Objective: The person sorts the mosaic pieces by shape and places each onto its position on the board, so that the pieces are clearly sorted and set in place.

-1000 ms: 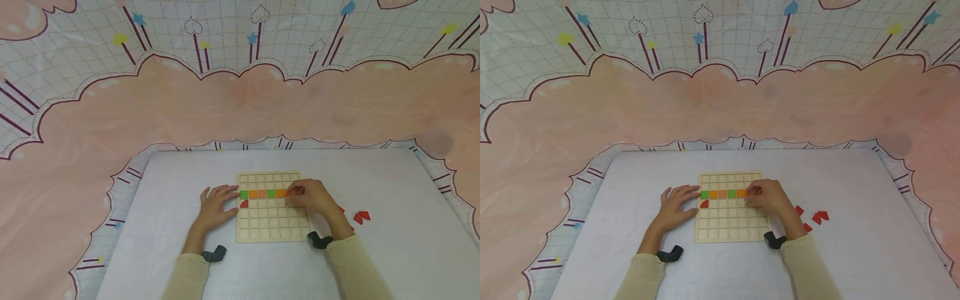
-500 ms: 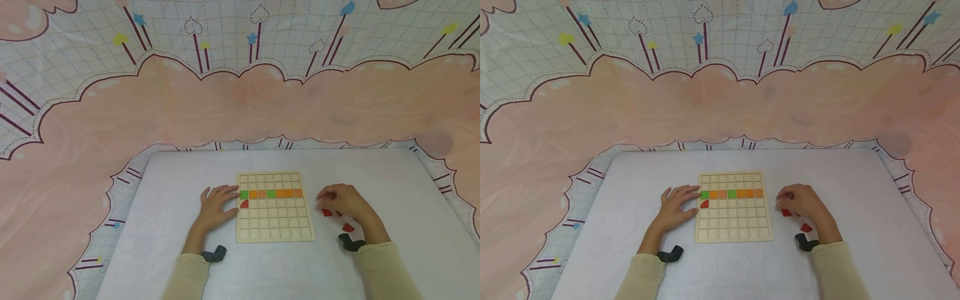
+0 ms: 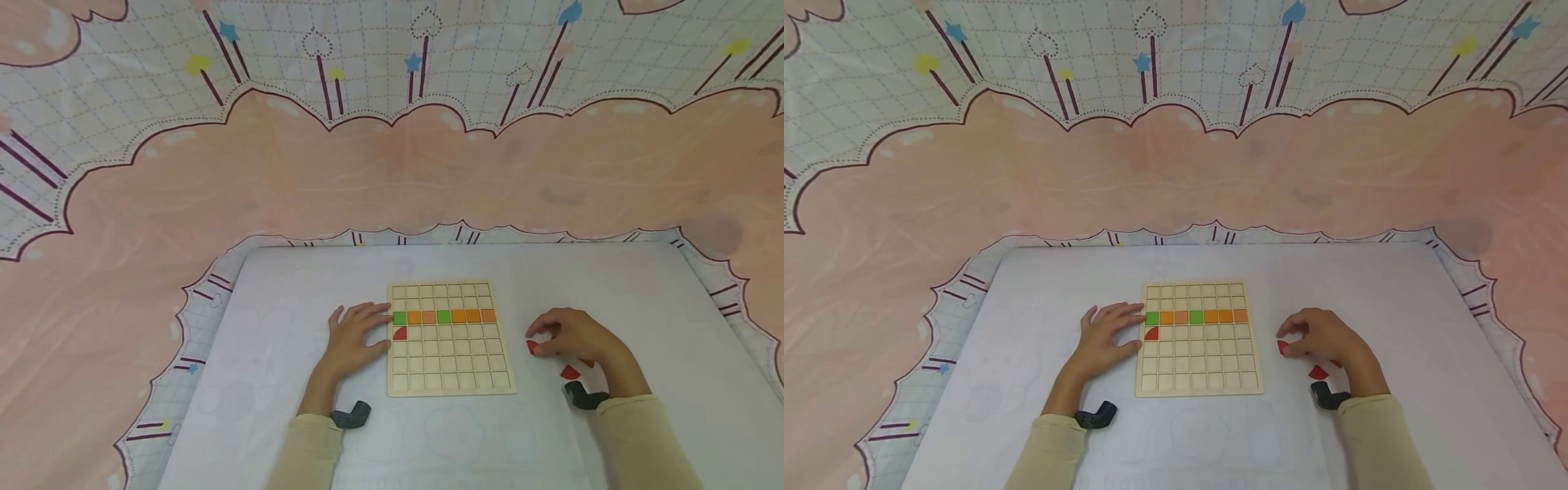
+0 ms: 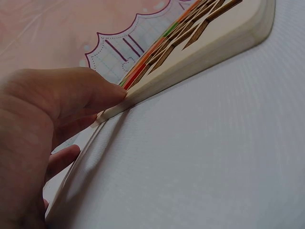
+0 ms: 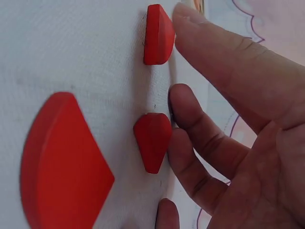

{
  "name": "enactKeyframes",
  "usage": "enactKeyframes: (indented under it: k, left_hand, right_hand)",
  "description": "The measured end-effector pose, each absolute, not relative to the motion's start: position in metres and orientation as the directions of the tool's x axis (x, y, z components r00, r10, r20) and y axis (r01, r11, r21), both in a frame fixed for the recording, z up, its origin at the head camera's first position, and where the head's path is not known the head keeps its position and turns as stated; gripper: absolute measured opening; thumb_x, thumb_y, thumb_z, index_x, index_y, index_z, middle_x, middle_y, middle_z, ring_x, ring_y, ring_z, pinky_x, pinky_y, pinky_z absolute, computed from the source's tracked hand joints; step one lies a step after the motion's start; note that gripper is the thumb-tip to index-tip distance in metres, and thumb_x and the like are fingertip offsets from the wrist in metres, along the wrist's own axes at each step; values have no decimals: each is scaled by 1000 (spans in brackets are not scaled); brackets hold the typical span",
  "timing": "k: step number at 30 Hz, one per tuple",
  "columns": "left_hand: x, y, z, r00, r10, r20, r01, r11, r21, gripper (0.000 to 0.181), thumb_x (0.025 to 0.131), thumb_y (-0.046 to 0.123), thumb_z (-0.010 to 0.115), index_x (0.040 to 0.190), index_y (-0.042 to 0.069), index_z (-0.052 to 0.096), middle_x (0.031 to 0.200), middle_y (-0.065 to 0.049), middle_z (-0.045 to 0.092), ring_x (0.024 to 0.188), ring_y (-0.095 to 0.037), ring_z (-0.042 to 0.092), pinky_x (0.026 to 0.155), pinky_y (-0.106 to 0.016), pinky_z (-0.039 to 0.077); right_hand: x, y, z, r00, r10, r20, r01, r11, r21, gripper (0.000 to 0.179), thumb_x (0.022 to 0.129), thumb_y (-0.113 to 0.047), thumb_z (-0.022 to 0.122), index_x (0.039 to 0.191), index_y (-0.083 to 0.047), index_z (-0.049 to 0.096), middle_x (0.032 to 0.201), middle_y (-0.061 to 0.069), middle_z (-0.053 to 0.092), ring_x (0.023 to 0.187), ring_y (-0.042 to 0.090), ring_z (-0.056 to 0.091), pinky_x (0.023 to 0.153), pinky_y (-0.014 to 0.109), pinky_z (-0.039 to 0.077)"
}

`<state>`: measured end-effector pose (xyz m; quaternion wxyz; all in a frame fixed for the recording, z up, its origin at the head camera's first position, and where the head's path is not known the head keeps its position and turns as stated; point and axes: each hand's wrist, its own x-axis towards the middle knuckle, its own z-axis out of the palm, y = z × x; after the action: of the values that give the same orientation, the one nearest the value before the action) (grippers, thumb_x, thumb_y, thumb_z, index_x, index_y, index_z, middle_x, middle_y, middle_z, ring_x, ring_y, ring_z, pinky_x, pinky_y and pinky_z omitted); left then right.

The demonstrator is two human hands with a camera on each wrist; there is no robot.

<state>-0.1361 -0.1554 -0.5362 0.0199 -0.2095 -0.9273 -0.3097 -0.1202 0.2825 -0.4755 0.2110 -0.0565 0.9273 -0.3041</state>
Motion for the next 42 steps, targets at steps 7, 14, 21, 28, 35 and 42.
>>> enactKeyframes:
  k: [7,14,21,28,35,42]
  left_hand:
    - [-136,-155,-535,-913,374,162,397,723,565,46,84,32,75,129,27,70,149,12,57,144,-22,42,120,-64,4]
    - [-137,-156,-536,-913,377,157,395,715,577,45,84,32,75,129,26,70,150,12,56,145,-23,41,120,-64,3]
    - [-137,-155,-537,-912,377,159,396,717,574,46,84,32,75,129,27,70,150,12,56,145,-22,42,121,-64,4]
    - [-136,-155,-537,-917,369,151,385,723,573,45,84,31,76,129,26,71,149,11,57,144,-22,42,121,-64,4]
    - [-136,-155,-536,-916,371,152,389,731,561,45,84,32,75,129,27,70,150,11,57,144,-23,42,120,-65,4]
    - [-135,-155,-536,-914,372,161,395,725,565,46,83,31,77,128,26,71,149,11,57,144,-23,43,120,-65,4]
  right_hand:
    - [-122,283,-477,-894,-259,-366,14,801,-599,27,77,-19,88,102,-22,77,103,2,62,95,23,53,75,33,47]
    - [-122,283,-479,-891,-263,-371,12,802,-597,25,77,-17,87,99,-24,76,101,3,60,97,24,52,77,33,46]
    - [-120,282,-481,-894,-259,-366,13,800,-599,25,77,-12,86,95,-21,71,93,1,62,90,23,53,73,33,47]
    - [-119,280,-476,-891,-246,-383,45,790,-612,17,81,-11,83,93,-17,73,83,2,62,79,21,56,67,33,50]
    - [-124,272,-469,-924,-232,-305,8,784,-621,19,82,-17,82,99,-16,72,88,1,63,88,21,57,74,33,49]
    - [-129,253,-470,-941,-237,-241,-17,745,-667,15,85,-16,78,96,-19,69,89,1,64,90,20,56,75,31,47]
